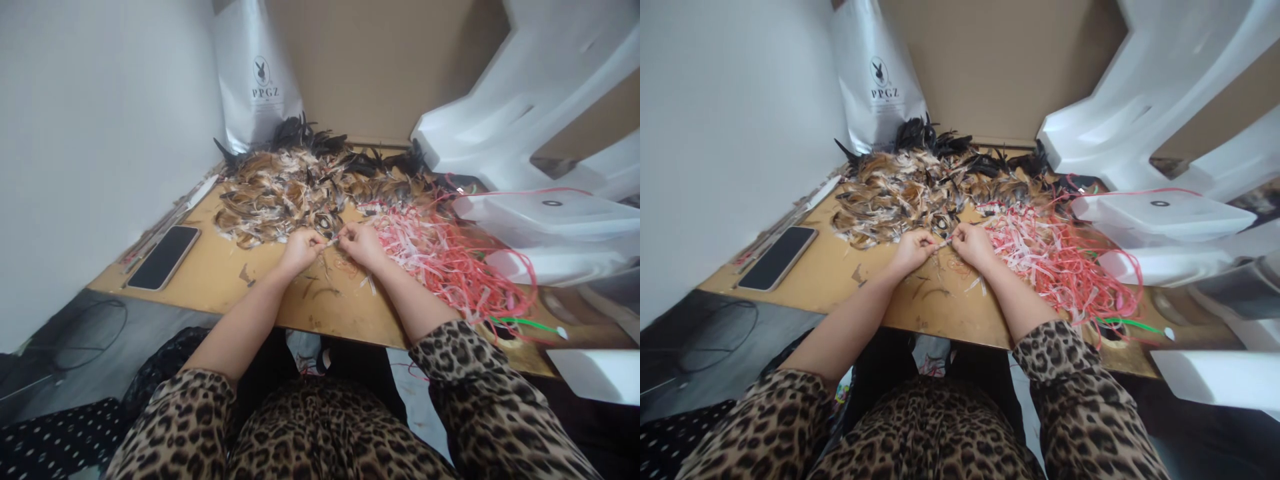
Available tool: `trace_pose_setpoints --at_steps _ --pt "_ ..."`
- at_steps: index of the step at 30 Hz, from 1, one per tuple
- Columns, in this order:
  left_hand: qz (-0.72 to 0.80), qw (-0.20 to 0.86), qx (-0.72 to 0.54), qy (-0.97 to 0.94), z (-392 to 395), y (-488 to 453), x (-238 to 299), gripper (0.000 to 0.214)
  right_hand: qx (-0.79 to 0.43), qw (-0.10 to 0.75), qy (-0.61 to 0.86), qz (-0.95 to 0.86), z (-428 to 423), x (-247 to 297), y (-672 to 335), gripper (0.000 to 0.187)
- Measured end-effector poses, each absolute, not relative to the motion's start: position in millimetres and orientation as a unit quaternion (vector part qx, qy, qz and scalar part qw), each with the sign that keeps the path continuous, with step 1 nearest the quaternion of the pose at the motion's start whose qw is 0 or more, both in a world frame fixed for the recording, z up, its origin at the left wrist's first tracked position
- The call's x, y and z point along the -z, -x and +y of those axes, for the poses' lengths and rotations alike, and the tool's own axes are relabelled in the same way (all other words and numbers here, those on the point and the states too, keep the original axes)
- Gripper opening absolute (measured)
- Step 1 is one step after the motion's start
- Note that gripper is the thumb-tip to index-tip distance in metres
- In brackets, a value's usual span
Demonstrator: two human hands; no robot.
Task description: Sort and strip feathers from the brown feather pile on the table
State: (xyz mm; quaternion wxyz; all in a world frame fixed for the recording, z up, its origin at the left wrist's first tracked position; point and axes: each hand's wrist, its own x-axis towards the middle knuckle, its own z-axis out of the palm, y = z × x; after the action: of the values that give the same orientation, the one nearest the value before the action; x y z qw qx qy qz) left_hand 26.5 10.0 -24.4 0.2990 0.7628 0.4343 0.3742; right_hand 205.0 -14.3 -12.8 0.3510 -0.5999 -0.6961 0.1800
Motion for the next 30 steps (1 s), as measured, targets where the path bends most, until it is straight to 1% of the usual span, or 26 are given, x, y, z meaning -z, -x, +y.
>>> trace_pose_setpoints --at_steps 6,8,11,14,17,20,23,25,26,28,30 --pt "0.439 0.351 -0.369 -0.74 8 -27 23 0.004 -0.173 0.354 0.6 -0.696 -16 11 -206 0.012" --pt "0.442 0.41 -0.376 -0.704 6 -30 20 0.006 -0.172 0.359 0.6 -0.694 -16 10 -206 0.012" --pt "0.439 0.545 -0.383 -0.603 3 -33 12 0.013 -0.167 0.372 0.602 -0.687 -17 9 -204 0.014" --pt "0.421 0.621 -0.406 -0.522 1 -34 4 0.024 -0.147 0.371 0.599 -0.694 -19 7 -200 0.013" --pt "0.424 0.625 -0.399 -0.519 0 -35 2 0.032 -0.134 0.369 0.597 -0.699 -21 4 -195 0.012" --pt "0.427 0.618 -0.394 -0.53 0 -36 5 0.031 -0.162 0.392 0.581 -0.694 -23 2 -190 0.012" --pt "0.421 0.632 -0.414 -0.501 3 -34 8 0.029 -0.218 0.474 0.54 -0.661 -21 0 -188 0.017" --pt "0.412 0.646 -0.439 -0.47 6 -32 8 0.032 -0.255 0.537 0.52 -0.613 -20 -2 -188 0.024" --pt "0.407 0.652 -0.45 -0.454 7 -31 7 0.035 -0.275 0.555 0.519 -0.588 -20 -4 -188 0.026" --pt "0.4 0.66 -0.463 -0.435 8 -30 6 0.037 -0.319 0.559 0.533 -0.549 -20 -8 -188 0.027" --pt "0.4 0.658 -0.467 -0.434 8 -31 5 0.038 -0.362 0.536 0.55 -0.529 -22 -12 -187 0.028"
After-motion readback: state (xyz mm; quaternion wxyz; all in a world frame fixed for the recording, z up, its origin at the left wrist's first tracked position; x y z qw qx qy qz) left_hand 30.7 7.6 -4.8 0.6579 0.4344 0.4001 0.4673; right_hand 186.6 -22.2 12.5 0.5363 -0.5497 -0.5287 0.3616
